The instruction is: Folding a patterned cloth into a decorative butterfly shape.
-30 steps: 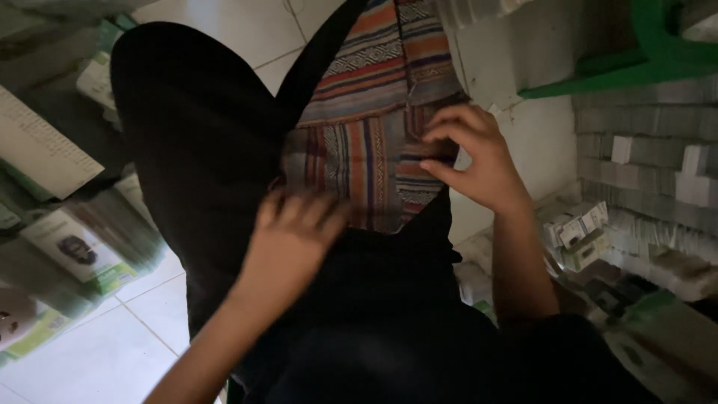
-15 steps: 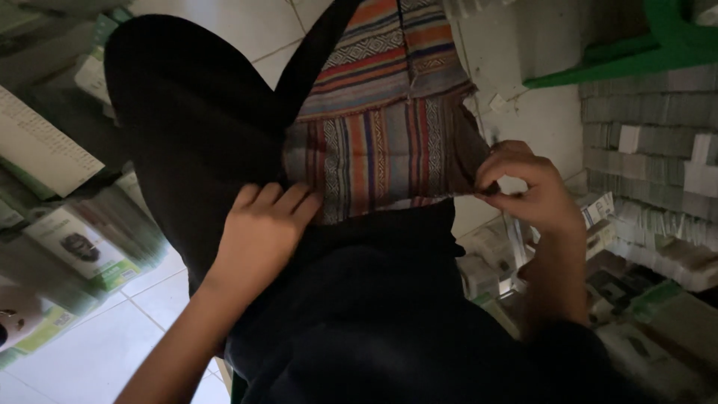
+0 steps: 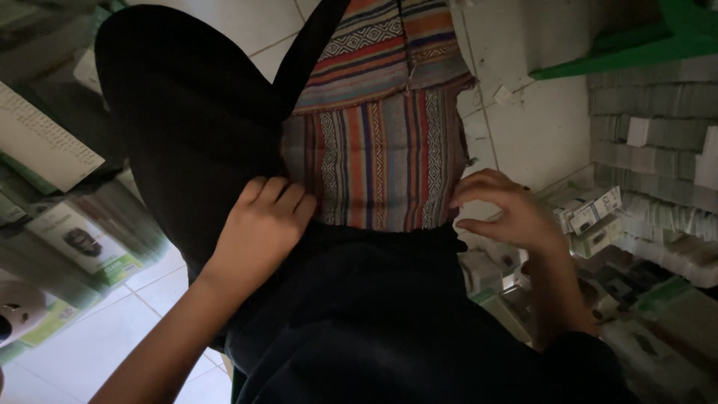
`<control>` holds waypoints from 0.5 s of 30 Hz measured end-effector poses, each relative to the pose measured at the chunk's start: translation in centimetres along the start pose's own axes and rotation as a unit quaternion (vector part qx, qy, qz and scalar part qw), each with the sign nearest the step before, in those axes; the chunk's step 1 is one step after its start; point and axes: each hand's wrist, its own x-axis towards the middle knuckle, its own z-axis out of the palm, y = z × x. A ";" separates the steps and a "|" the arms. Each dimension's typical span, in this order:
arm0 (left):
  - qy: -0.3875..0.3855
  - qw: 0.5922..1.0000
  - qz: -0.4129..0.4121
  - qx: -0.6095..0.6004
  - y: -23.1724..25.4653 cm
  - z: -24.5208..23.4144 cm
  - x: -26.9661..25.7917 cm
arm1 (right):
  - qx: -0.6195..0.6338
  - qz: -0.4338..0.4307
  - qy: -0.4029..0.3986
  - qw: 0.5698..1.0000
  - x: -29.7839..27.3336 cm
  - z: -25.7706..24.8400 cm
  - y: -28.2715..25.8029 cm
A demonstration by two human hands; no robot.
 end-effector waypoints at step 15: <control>0.090 0.986 -0.004 -0.139 -1.0 -0.8 -0.8 | -0.016 0.018 0.279 0.960 -2.9 7.9 5.9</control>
